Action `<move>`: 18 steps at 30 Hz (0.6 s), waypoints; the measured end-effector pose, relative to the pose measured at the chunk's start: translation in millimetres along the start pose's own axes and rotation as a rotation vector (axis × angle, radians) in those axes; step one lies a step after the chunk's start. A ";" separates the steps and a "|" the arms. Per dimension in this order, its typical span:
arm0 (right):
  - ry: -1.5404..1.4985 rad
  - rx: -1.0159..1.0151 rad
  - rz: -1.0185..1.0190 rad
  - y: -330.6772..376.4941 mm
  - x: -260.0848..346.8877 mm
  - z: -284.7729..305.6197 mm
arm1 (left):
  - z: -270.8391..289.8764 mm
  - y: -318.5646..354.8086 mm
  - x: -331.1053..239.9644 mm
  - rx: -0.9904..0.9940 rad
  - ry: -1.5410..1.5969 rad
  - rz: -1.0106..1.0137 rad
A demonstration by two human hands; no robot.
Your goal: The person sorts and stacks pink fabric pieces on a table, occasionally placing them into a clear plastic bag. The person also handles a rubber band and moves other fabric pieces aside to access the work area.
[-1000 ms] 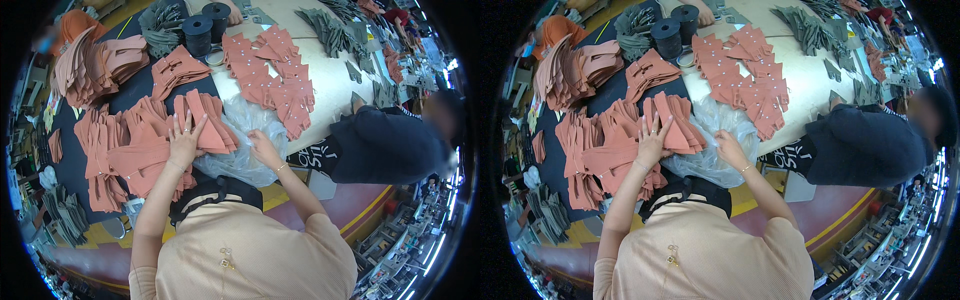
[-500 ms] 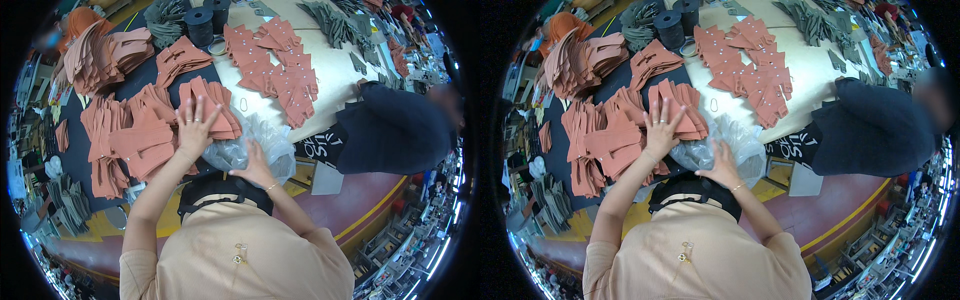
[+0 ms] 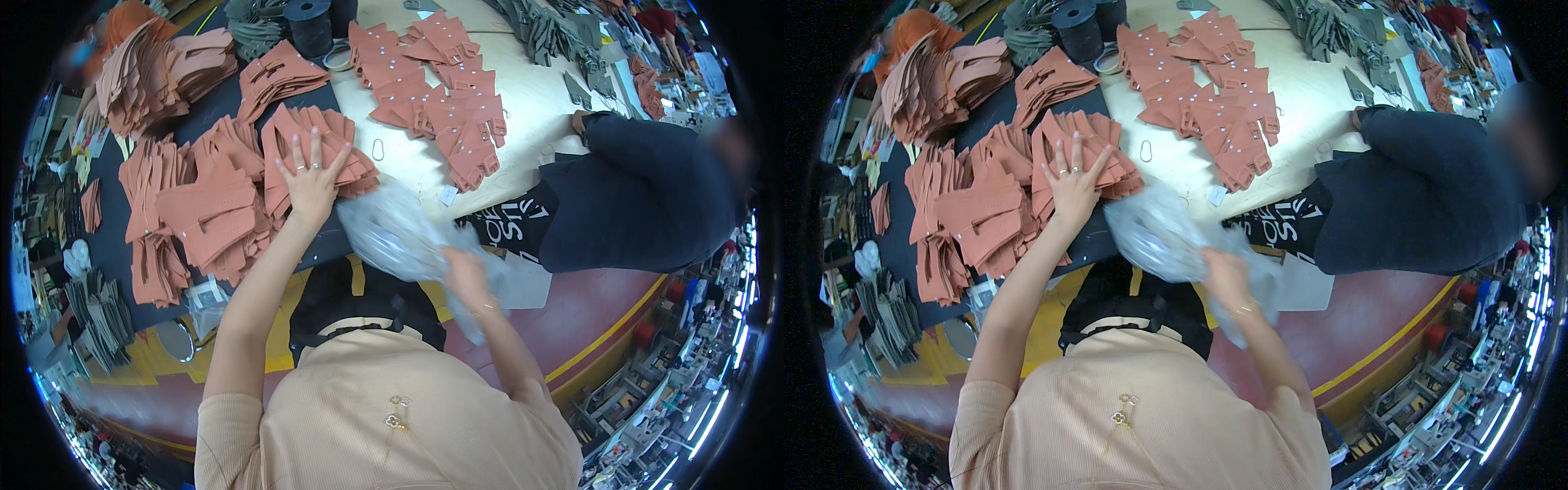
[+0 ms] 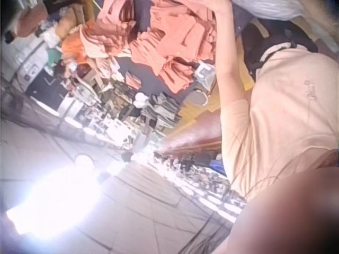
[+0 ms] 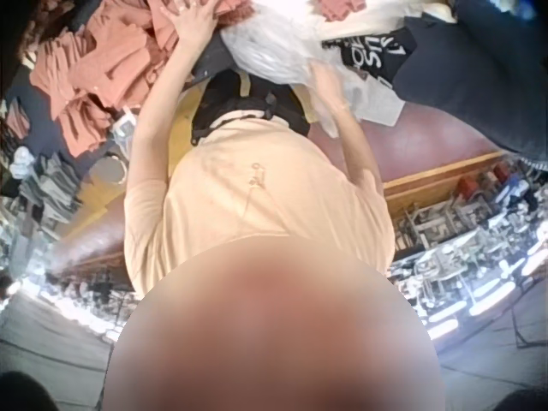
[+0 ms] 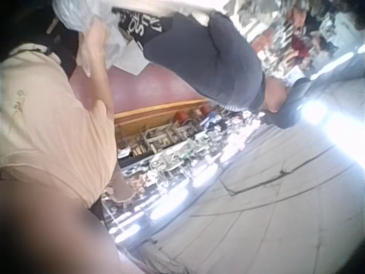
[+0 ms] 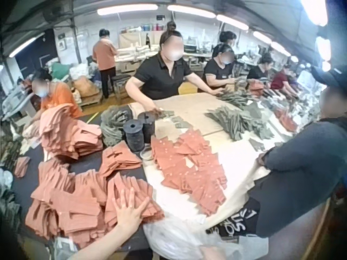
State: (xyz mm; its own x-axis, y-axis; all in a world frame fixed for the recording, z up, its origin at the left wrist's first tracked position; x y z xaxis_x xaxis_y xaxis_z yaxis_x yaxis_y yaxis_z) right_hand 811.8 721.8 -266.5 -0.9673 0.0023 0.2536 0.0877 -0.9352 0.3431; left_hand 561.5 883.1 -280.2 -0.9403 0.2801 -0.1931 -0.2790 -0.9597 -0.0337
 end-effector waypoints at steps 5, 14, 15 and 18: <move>0.261 0.205 -0.154 90.1 -61.4 45.8 | -7.9 3.7 -30.0 0.040 -0.101 -0.108; -0.414 -0.022 0.300 78.8 108.8 47.5 | 36.0 161.4 -102.6 0.838 1.185 -0.374; -0.586 -0.077 0.329 80.4 122.0 47.3 | 41.0 175.6 -85.3 0.878 1.364 -0.304; -0.928 -0.247 0.296 77.4 160.2 20.0 | 58.4 227.1 -24.1 0.830 1.589 -0.159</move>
State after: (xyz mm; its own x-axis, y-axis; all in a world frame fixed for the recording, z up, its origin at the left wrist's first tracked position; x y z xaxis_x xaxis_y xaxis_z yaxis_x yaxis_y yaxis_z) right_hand 668.3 656.9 -181.2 -0.3375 -0.0656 0.9390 0.1409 -0.9899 -0.0185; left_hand 509.5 659.7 -226.0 0.0300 -0.4075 -0.9127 -0.8231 -0.5282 0.2088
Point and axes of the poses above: each hand's wrist, its own y-axis away from the middle knuckle, its own z-axis out of the back of the hand, x = y × z, the point moved 8 cm from there along -y, towards the middle knuckle, and after that the axes turned 13 degrees about y, right-handed, at the moved point
